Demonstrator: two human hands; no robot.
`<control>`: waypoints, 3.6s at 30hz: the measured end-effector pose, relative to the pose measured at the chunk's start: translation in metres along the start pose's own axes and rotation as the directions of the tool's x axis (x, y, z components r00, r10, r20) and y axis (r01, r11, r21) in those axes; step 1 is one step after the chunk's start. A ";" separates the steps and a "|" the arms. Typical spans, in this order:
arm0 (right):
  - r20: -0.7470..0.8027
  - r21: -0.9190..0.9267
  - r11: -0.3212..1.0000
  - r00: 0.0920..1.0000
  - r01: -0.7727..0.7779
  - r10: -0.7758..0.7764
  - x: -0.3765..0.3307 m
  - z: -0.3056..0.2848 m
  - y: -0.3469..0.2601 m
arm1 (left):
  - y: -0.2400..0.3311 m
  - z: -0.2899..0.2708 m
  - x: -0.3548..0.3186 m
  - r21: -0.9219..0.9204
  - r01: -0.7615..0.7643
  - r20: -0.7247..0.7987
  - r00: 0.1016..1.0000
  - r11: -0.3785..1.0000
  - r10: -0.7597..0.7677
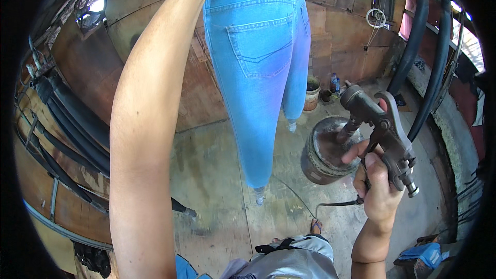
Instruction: The person mixes a dark liquid in a bucket, pours it into a spray gun, and then spray-dyes light blue jeans hanging on a rack. The person handles multiple pairs of jeans, spraying them from different angles and briefly brushing one pair with a paintbrush.
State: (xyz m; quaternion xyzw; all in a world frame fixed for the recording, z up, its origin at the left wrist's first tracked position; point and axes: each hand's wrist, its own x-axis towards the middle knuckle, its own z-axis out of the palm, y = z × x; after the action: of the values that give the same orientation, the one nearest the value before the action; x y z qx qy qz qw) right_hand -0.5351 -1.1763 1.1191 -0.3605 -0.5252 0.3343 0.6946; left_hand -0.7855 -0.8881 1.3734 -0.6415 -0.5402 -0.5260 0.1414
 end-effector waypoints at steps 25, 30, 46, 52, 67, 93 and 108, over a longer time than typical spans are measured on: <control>0.336 -0.403 0.879 0.853 -0.253 0.400 0.026 0.009 0.081 | 0.013 -0.006 -0.004 0.076 0.062 0.120 0.990 0.995 -0.071; 0.293 -0.314 0.925 0.905 -0.215 0.309 0.045 0.002 0.082 | 0.004 -0.019 -0.001 0.040 0.084 0.166 0.982 0.996 -0.089; 0.452 -0.167 0.953 0.839 -0.254 0.303 0.088 -0.017 0.103 | -0.052 -0.031 0.020 -0.204 0.032 0.516 0.853 0.978 0.080; 0.385 -0.532 0.818 0.799 -0.217 0.463 0.031 -0.049 0.164 | -0.063 -0.018 0.022 -0.305 0.158 0.480 0.877 0.939 0.008; -0.090 -0.241 0.845 0.878 -0.477 0.470 0.158 -0.221 0.122 | -0.101 -0.006 0.037 -0.508 0.389 0.470 0.873 0.768 -0.131; 0.341 -0.172 0.938 0.875 -0.301 0.344 0.341 -0.279 0.173 | 0.222 0.379 -0.194 -0.465 0.572 0.851 0.501 0.676 0.161; 0.106 -0.114 0.992 0.992 -0.053 0.066 0.363 -0.342 0.294 | 0.224 0.305 -0.318 -0.580 0.091 0.750 0.447 0.810 0.487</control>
State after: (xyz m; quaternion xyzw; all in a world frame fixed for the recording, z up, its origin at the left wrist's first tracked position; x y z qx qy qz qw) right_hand -0.1464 -0.7695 0.9813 -0.3952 -0.5694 0.3446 0.6332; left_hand -0.3938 -0.9167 1.0731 -0.8901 -0.2777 -0.2295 -0.2792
